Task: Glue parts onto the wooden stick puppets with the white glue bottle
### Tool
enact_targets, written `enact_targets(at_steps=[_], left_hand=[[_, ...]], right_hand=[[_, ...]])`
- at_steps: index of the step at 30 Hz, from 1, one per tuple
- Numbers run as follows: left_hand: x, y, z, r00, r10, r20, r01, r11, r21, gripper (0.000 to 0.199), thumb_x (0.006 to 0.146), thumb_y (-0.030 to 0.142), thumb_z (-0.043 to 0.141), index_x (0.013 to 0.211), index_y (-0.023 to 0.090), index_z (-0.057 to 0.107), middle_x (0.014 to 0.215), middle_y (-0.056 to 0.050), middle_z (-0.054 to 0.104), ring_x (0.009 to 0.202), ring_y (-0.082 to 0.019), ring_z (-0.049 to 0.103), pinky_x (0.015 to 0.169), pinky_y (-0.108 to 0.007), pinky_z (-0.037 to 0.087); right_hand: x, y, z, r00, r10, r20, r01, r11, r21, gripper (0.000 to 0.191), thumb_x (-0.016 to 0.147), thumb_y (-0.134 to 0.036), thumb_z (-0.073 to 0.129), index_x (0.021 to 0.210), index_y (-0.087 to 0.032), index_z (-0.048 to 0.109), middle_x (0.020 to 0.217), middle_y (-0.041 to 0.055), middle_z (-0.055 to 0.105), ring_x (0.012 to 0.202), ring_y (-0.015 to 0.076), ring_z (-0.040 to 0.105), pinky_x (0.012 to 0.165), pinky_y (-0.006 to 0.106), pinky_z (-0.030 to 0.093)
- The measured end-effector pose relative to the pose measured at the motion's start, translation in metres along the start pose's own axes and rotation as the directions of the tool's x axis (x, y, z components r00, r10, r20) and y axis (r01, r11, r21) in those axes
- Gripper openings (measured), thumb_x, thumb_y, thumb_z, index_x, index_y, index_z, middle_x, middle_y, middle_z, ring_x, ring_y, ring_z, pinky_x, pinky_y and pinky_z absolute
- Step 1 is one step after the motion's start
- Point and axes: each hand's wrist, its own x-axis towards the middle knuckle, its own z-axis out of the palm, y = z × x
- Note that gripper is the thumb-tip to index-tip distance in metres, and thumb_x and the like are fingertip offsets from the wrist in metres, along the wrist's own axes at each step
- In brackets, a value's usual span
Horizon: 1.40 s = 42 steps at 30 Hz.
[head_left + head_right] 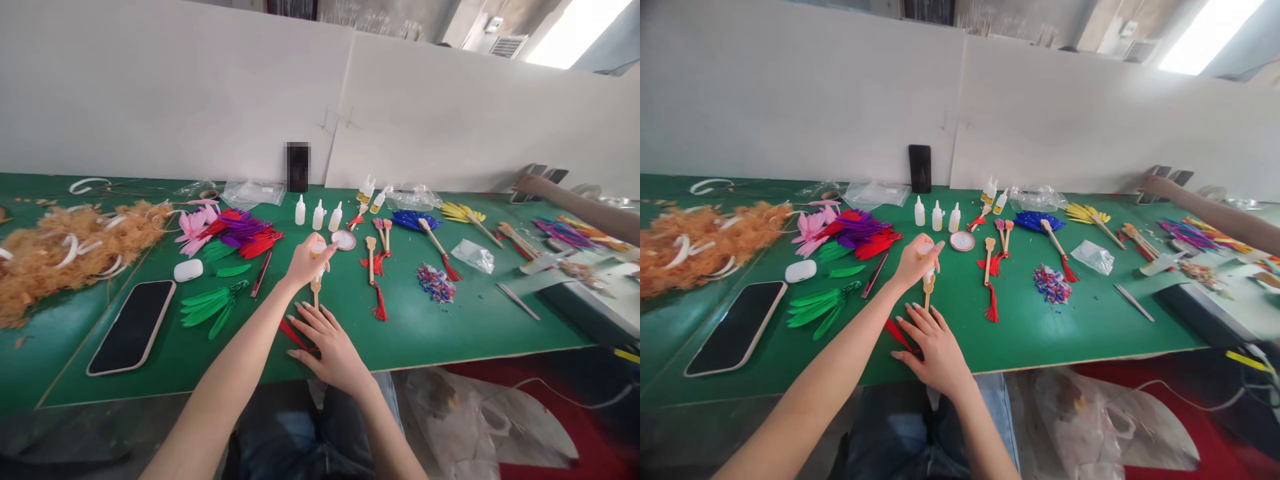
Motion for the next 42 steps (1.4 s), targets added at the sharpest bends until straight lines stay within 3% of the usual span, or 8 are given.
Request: enact_targets(at_steps=[2,6,11,24,28,32,37,42], left_hand=[[-0.002,0.001,-0.002,1.0,0.014,-0.026,-0.015,0.999,-0.037,0.034,0.081,0.052,0.053,0.073,0.021,0.042,0.047,0.006,0.056,0.041,-0.009,0.052,0.044,-0.017,0.038],[-0.014,-0.003,-0.008,0.998,-0.022,0.06,0.025,0.999,-0.045,0.033,0.079,0.05,0.057,0.076,0.021,0.042,0.051,0.005,0.059,0.043,-0.01,0.054,0.045,-0.018,0.04],[-0.02,-0.008,-0.012,1.0,-0.027,-0.013,0.026,0.999,-0.046,0.032,0.078,0.05,0.057,0.077,0.022,0.042,0.053,0.005,0.06,0.047,-0.011,0.056,0.047,-0.018,0.041],[-0.022,-0.004,-0.009,0.998,-0.061,0.031,0.063,0.995,-0.078,0.032,0.08,0.049,0.056,0.077,0.022,0.04,0.049,0.006,0.056,0.04,-0.01,0.053,0.042,-0.018,0.039],[-0.022,-0.007,-0.008,0.996,-0.044,-0.077,0.037,0.996,-0.08,0.033,0.08,0.049,0.057,0.076,0.021,0.041,0.05,0.006,0.057,0.044,-0.009,0.055,0.044,-0.017,0.04],[-0.02,-0.008,-0.01,0.997,-0.072,-0.019,0.069,0.988,-0.137,0.034,0.08,0.052,0.056,0.076,0.021,0.041,0.048,0.006,0.057,0.04,-0.009,0.053,0.041,-0.017,0.038],[-0.018,-0.006,-0.012,0.98,-0.061,-0.19,0.026,0.983,-0.182,0.035,0.082,0.052,0.052,0.073,0.021,0.039,0.047,0.006,0.056,0.037,-0.008,0.049,0.04,-0.017,0.037],[-0.017,-0.009,-0.005,0.992,-0.073,-0.106,0.057,0.987,-0.149,0.034,0.081,0.05,0.056,0.073,0.021,0.04,0.046,0.006,0.056,0.037,-0.009,0.051,0.039,-0.017,0.038]], right_hand=[[0.0,0.0,0.0,1.0,-0.006,-0.01,0.006,1.0,0.006,0.053,0.089,-0.048,0.049,0.135,-0.022,0.046,0.147,0.0055,0.033,0.138,0.0209,0.026,0.114,0.045,0.024],[0.0,0.0,0.001,1.0,-0.012,-0.023,0.013,1.0,0.023,0.054,0.088,-0.047,0.051,0.136,-0.023,0.045,0.146,0.0058,0.035,0.137,0.0219,0.028,0.113,0.047,0.026],[0.0,0.001,0.001,1.0,-0.013,-0.021,0.014,1.0,0.017,0.054,0.088,-0.047,0.051,0.136,-0.023,0.044,0.147,0.0051,0.034,0.138,0.0217,0.027,0.113,0.047,0.025],[0.0,0.001,0.002,1.0,-0.007,-0.01,0.007,1.0,0.005,0.054,0.089,-0.047,0.05,0.137,-0.023,0.043,0.147,0.0048,0.033,0.138,0.022,0.027,0.113,0.047,0.026],[0.0,0.002,0.001,1.0,-0.018,-0.023,0.018,1.0,0.011,0.054,0.089,-0.047,0.05,0.137,-0.024,0.043,0.147,0.0052,0.034,0.137,0.0223,0.028,0.113,0.048,0.026],[0.0,0.002,0.002,1.0,-0.014,-0.016,0.014,1.0,0.007,0.054,0.089,-0.047,0.05,0.137,-0.024,0.043,0.147,0.0048,0.034,0.137,0.0223,0.028,0.113,0.048,0.026],[0.0,0.001,0.002,1.0,-0.005,0.0,0.005,1.0,-0.005,0.053,0.09,-0.047,0.048,0.137,-0.024,0.042,0.149,0.0029,0.031,0.138,0.0207,0.025,0.114,0.047,0.025],[-0.001,0.001,0.001,1.0,-0.001,0.005,0.001,1.0,-0.015,0.053,0.09,-0.048,0.047,0.137,-0.023,0.043,0.148,0.0034,0.031,0.138,0.0206,0.026,0.114,0.046,0.024]])
